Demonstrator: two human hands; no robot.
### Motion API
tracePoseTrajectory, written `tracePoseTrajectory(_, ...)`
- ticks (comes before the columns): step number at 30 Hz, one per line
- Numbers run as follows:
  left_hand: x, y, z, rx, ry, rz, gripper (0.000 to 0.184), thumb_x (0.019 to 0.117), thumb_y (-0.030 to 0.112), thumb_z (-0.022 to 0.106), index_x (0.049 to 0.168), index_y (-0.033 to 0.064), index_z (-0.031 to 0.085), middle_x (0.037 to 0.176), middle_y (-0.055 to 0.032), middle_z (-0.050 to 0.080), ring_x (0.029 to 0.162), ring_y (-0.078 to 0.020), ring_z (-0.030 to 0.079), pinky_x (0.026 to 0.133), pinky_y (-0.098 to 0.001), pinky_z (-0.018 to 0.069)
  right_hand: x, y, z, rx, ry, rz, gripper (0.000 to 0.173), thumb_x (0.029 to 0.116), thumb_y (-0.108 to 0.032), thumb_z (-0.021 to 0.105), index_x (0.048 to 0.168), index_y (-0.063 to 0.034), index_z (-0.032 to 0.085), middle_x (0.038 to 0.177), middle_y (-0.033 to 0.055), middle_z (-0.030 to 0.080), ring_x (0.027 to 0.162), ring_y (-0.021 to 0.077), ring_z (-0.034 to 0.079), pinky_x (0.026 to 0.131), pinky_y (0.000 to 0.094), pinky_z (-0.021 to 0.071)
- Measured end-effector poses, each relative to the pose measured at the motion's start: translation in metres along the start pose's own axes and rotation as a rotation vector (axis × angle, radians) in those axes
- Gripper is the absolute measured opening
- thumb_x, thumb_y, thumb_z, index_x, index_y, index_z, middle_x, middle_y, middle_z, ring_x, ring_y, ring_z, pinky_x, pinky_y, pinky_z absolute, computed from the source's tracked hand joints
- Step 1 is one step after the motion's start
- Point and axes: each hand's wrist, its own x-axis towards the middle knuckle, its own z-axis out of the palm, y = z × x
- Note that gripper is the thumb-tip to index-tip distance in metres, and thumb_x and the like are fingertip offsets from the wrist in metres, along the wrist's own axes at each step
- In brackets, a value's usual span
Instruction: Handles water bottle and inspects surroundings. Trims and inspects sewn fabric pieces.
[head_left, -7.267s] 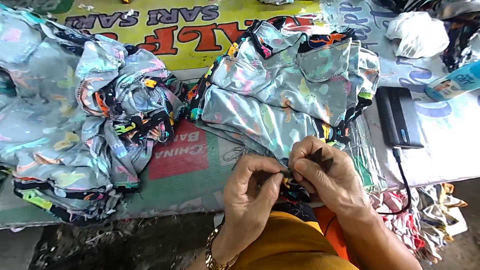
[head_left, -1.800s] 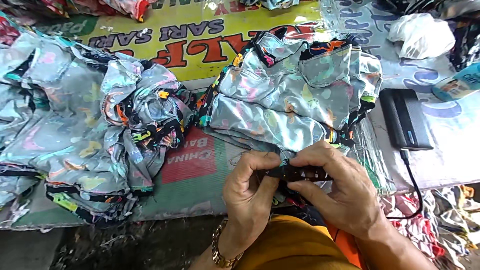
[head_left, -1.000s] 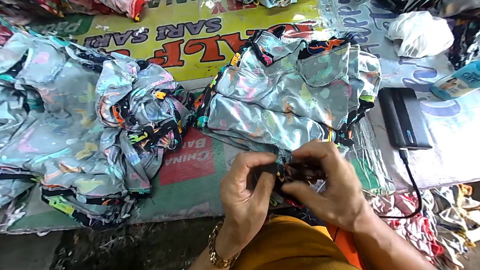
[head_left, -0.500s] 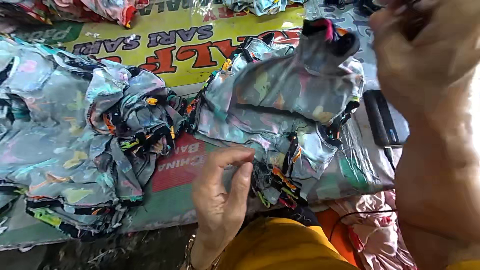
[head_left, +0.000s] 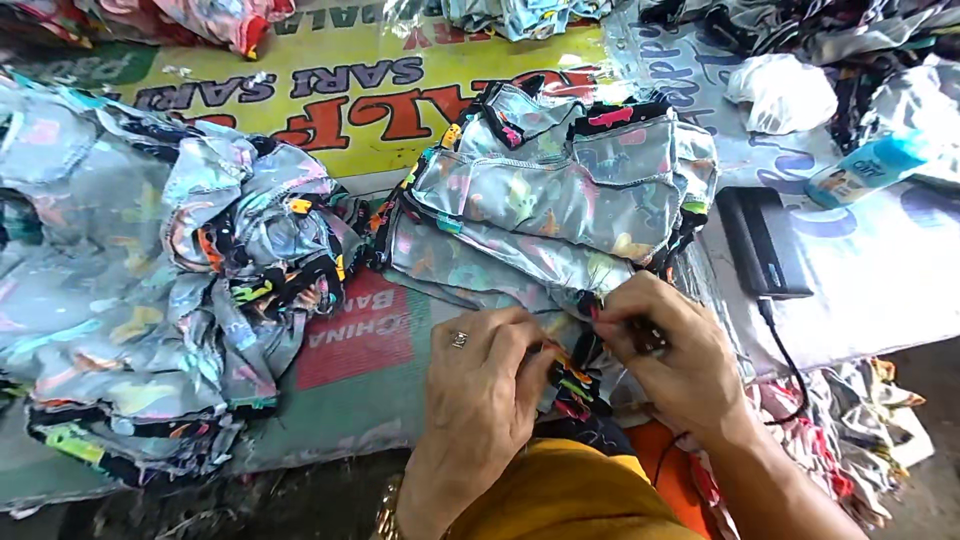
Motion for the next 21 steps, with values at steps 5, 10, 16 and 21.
tracePoseTrajectory(5,0.003,0.018,0.015,-0.532,0.049,-0.159,0.029,0.1045,0.030,0.060,0.105,0.0027,0.068,0.095,-0.0001,0.069,0.090,-0.0031,0.065,0.082,-0.0225,0.0561,-0.007,-0.014,0.015,0.308,0.002,-0.002,0.011,0.0979,-0.004,0.063,0.109,-0.0005,0.061,0.101,0.0059,0.068,0.091,0.0017,0.065,0.078,0.0141,0.0551)
tracePoseTrajectory(10,0.001,0.015,0.016,-0.917,0.208,-0.324,0.011,0.1024,0.012,0.059,0.104,0.0088,0.069,0.095,0.0047,0.069,0.087,-0.0027,0.066,0.081,-0.0214,0.0573,-0.008,-0.010,0.019,0.820,0.055,0.284,0.015,0.0968,-0.001,0.059,0.107,-0.0117,0.061,0.097,-0.0028,0.067,0.063,-0.0045,0.054,0.054,0.0114,0.0471)
tracePoseTrajectory(16,-0.003,0.015,0.021,-0.820,0.125,-0.168,0.008,0.1020,0.011,0.059,0.100,0.0067,0.066,0.103,0.0013,0.063,0.099,-0.0027,0.061,0.086,-0.0185,0.0529,-0.004,-0.013,0.022,0.665,-0.022,0.260,0.019,0.0990,-0.013,0.065,0.116,-0.0111,0.058,0.091,-0.0077,0.064,0.072,-0.0067,0.057,0.064,0.0103,0.0501)
tracePoseTrajectory(21,-0.008,0.000,-0.001,-0.692,0.316,-0.044,0.007,0.1001,0.022,0.063,0.098,0.0205,0.070,0.115,0.0088,0.069,0.117,-0.0095,0.063,0.100,-0.0283,0.0526,-0.012,-0.009,0.007,0.012,0.037,-0.021,0.016,0.0948,-0.011,0.067,0.108,-0.0055,0.060,0.095,0.0047,0.067,0.081,0.0016,0.063,0.070,0.0134,0.0523)
